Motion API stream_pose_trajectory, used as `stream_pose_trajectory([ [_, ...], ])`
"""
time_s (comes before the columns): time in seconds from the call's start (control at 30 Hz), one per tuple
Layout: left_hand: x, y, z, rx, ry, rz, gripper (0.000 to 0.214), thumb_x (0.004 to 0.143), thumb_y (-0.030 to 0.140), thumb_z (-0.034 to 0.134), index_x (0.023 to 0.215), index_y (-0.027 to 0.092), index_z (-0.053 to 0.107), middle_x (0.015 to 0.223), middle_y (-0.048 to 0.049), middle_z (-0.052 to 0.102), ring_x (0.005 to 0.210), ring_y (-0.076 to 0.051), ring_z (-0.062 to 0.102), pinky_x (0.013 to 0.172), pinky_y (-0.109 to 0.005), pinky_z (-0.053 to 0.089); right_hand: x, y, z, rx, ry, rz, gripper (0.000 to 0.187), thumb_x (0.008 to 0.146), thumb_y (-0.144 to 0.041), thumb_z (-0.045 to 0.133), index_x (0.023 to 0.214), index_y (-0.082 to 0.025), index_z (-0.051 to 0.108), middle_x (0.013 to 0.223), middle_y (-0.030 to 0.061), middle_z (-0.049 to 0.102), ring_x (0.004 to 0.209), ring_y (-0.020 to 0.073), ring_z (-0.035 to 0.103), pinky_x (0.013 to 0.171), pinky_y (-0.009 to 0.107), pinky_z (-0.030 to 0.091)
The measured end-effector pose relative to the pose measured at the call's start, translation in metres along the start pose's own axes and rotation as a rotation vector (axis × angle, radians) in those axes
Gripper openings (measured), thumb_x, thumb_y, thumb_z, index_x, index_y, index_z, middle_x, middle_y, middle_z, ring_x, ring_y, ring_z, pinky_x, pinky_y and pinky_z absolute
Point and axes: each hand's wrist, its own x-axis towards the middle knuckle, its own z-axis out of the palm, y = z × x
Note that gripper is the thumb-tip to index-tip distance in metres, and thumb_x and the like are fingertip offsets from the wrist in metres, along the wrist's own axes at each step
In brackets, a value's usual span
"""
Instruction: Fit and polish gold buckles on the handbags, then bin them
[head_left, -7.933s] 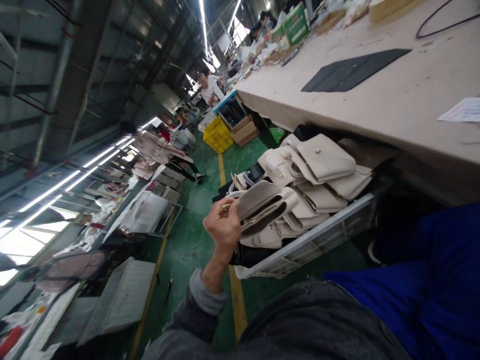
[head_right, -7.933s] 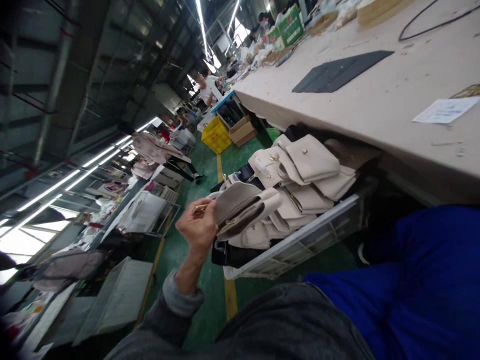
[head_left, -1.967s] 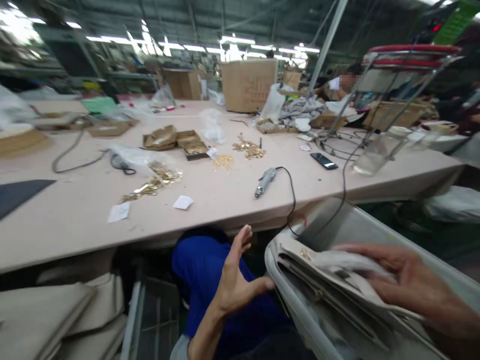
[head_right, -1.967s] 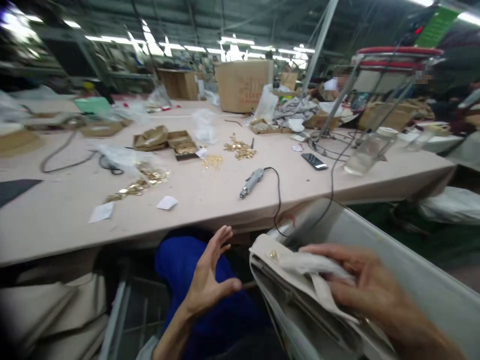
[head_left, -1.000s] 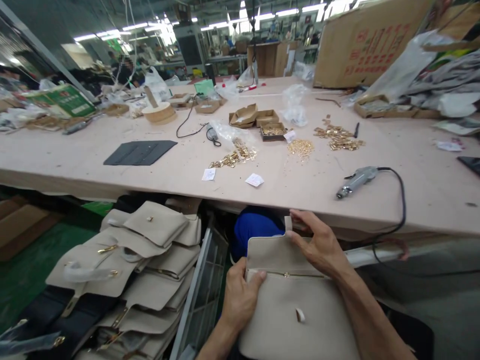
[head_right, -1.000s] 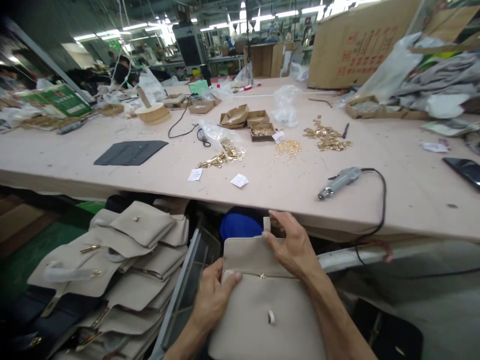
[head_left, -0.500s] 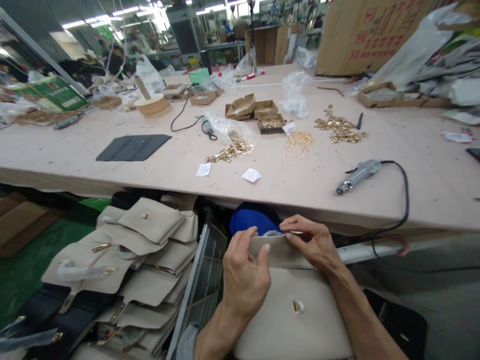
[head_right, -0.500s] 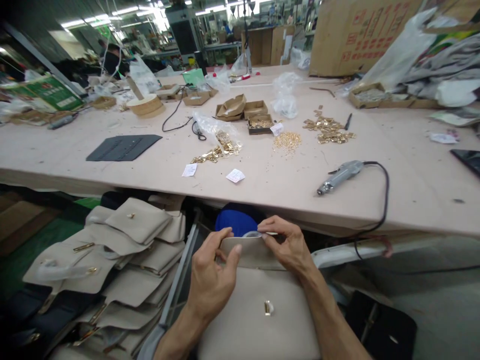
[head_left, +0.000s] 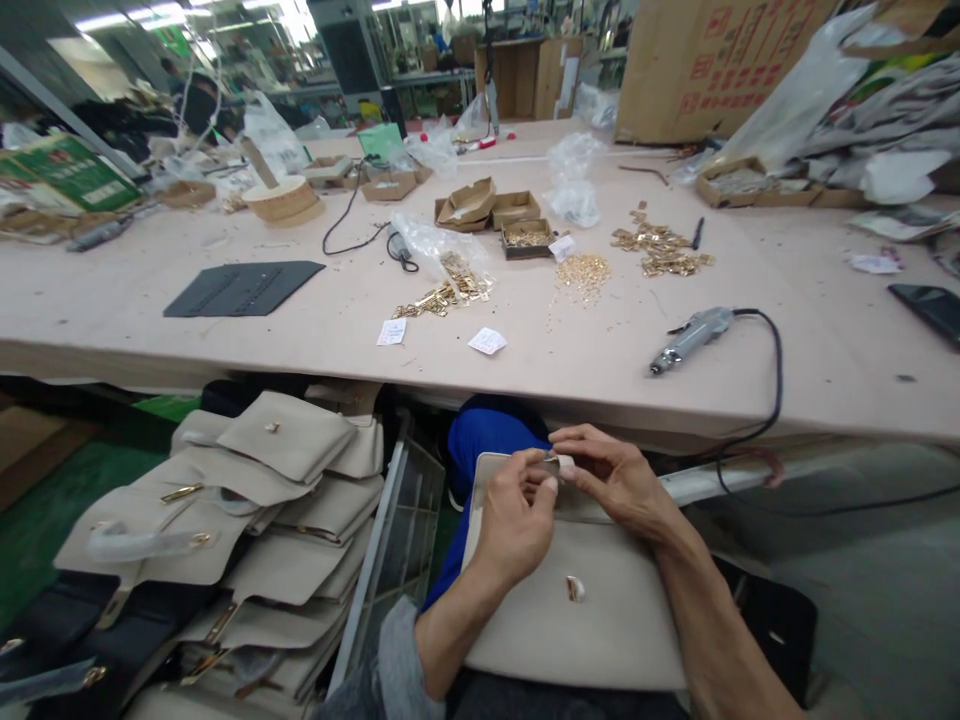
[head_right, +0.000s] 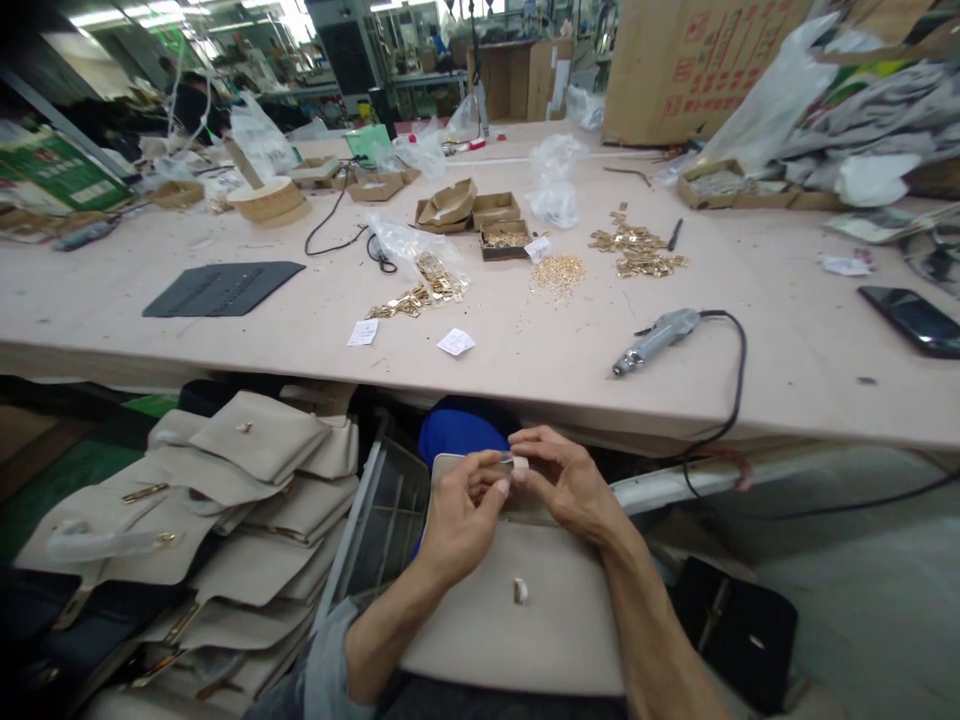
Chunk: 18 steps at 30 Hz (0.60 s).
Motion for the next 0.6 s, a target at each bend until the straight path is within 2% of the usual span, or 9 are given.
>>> stream_pose_trajectory([
  [0.07, -0.003, -0.008, -0.001, -0.070, -0.017, -0.013, 0.041, 0.089, 0.018, 0.064, 0.130, 0.015, 0.066, 0.100, -0.0102, 0.077, 0.087, -0.021, 0.074, 0.079, -0.032, 0.058, -0.001, -0.003, 0.000, -0.034, -0.034, -0.027, 0.027, 0.094, -0.035, 0.072, 0.120, -0.026, 0.077, 0.130, 0.0097, 0.065, 0.121, 0.0252, 0.062, 0.103, 0.040, 0.052],
  [0.13, -0.006, -0.007, -0.003, -0.211, -0.020, -0.094, 0.049, 0.085, 0.016, 0.067, 0.134, 0.014, 0.065, 0.102, -0.0119, 0.078, 0.091, -0.023, 0.074, 0.082, -0.033, 0.057, -0.001, -0.004, 0.001, -0.058, -0.052, -0.061, 0.027, 0.094, -0.033, 0.074, 0.120, -0.027, 0.077, 0.128, 0.0094, 0.066, 0.119, 0.0246, 0.064, 0.102, 0.040, 0.053],
  [0.23, -0.006, 0.008, -0.002, -0.521, -0.033, -0.356, 0.051, 0.078, 0.018, 0.073, 0.128, 0.011, 0.069, 0.096, -0.0141, 0.079, 0.088, -0.023, 0.075, 0.082, -0.034, 0.055, -0.001, 0.001, 0.007, -0.019, 0.013, -0.133, 0.028, 0.091, -0.029, 0.077, 0.118, -0.027, 0.077, 0.124, 0.0093, 0.069, 0.115, 0.0242, 0.066, 0.096, 0.038, 0.056],
  [0.3, -0.002, 0.018, 0.002, -0.654, 0.045, -0.477, 0.045, 0.072, 0.017, 0.077, 0.116, 0.009, 0.074, 0.093, -0.0145, 0.078, 0.084, -0.022, 0.074, 0.082, -0.033, 0.053, 0.001, 0.006, 0.012, 0.003, 0.085, -0.197, 0.028, 0.089, -0.026, 0.079, 0.116, -0.027, 0.078, 0.120, 0.0094, 0.070, 0.110, 0.0238, 0.068, 0.092, 0.037, 0.058],
  [0.37, 0.001, 0.024, 0.010, -0.719, 0.193, -0.500, 0.040, 0.065, 0.013, 0.079, 0.105, 0.008, 0.077, 0.090, -0.0141, 0.078, 0.080, -0.020, 0.072, 0.079, -0.030, 0.052, 0.003, 0.011, 0.018, -0.025, 0.150, -0.260, 0.028, 0.087, -0.023, 0.080, 0.115, -0.027, 0.078, 0.116, 0.0092, 0.071, 0.106, 0.0230, 0.069, 0.090, 0.037, 0.058],
  [0.43, 0.003, 0.022, 0.017, -0.777, 0.291, -0.481, 0.036, 0.062, 0.012, 0.079, 0.098, 0.008, 0.078, 0.089, -0.0138, 0.078, 0.077, -0.019, 0.071, 0.076, -0.029, 0.051, 0.004, 0.013, 0.022, -0.064, 0.207, -0.307, 0.028, 0.087, -0.020, 0.080, 0.114, -0.027, 0.079, 0.112, 0.0089, 0.072, 0.101, 0.0220, 0.070, 0.086, 0.036, 0.059],
  [0.6, 0.002, 0.006, 0.024, -0.873, 0.298, -0.460, 0.029, 0.060, 0.022, 0.087, 0.085, 0.010, 0.080, 0.089, -0.0112, 0.077, 0.076, -0.018, 0.070, 0.072, -0.027, 0.052, 0.002, 0.013, 0.026, -0.084, 0.286, -0.359, 0.023, 0.087, -0.016, 0.079, 0.107, -0.027, 0.081, 0.107, 0.0080, 0.073, 0.096, 0.0210, 0.071, 0.083, 0.036, 0.061],
])
